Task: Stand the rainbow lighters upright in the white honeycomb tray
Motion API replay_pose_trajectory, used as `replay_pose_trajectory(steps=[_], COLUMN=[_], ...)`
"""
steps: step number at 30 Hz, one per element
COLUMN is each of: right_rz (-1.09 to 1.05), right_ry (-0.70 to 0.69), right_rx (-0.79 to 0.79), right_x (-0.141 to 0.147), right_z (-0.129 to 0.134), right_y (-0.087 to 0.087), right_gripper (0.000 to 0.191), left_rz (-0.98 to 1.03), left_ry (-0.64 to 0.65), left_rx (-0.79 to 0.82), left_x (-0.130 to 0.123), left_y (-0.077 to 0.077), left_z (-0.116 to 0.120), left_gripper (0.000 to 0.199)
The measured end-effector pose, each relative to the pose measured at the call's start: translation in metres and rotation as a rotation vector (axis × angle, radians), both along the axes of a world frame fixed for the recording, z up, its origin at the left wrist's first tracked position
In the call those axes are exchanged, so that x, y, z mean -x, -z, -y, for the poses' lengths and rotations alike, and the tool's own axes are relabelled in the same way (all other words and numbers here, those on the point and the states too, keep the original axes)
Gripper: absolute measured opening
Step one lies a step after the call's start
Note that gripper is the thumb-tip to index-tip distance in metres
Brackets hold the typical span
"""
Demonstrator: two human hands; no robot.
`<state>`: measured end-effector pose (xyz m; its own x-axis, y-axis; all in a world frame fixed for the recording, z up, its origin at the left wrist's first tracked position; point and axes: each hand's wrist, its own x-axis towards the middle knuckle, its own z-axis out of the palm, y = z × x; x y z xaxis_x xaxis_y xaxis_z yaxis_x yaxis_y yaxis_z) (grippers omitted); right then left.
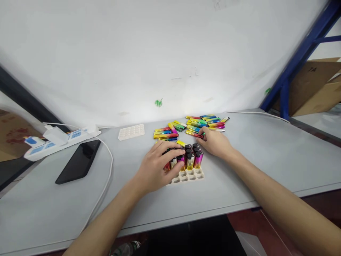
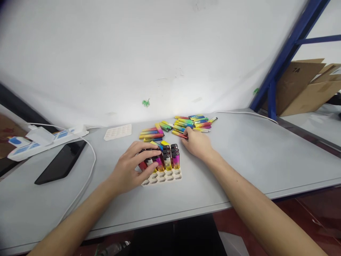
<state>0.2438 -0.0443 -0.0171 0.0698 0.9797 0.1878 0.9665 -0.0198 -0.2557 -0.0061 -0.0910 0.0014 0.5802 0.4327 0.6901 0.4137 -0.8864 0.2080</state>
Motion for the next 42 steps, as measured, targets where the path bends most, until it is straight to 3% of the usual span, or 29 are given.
replay_pose_trajectory(steps=[9,42], right_rz=[0.014,0.027], right_ry=[0.030,0.042], right_rx=[0.031,0.042], right_x=[0.0016,-0.0014], right_z=[0.0004,-0.0023], right_y=[0.0000,0.0024], right_gripper=[0.034,0.028], left_rz=[-0.004,-0.005], left_ry=[-0.012,-0.003], left_rx=[0.005,0.001], left_x=[-0.0004,-0.0006], left_y=[-0.0004,-0.0003], left_z=[0.0001,-0.0003], left_gripper=[0.027,0.027])
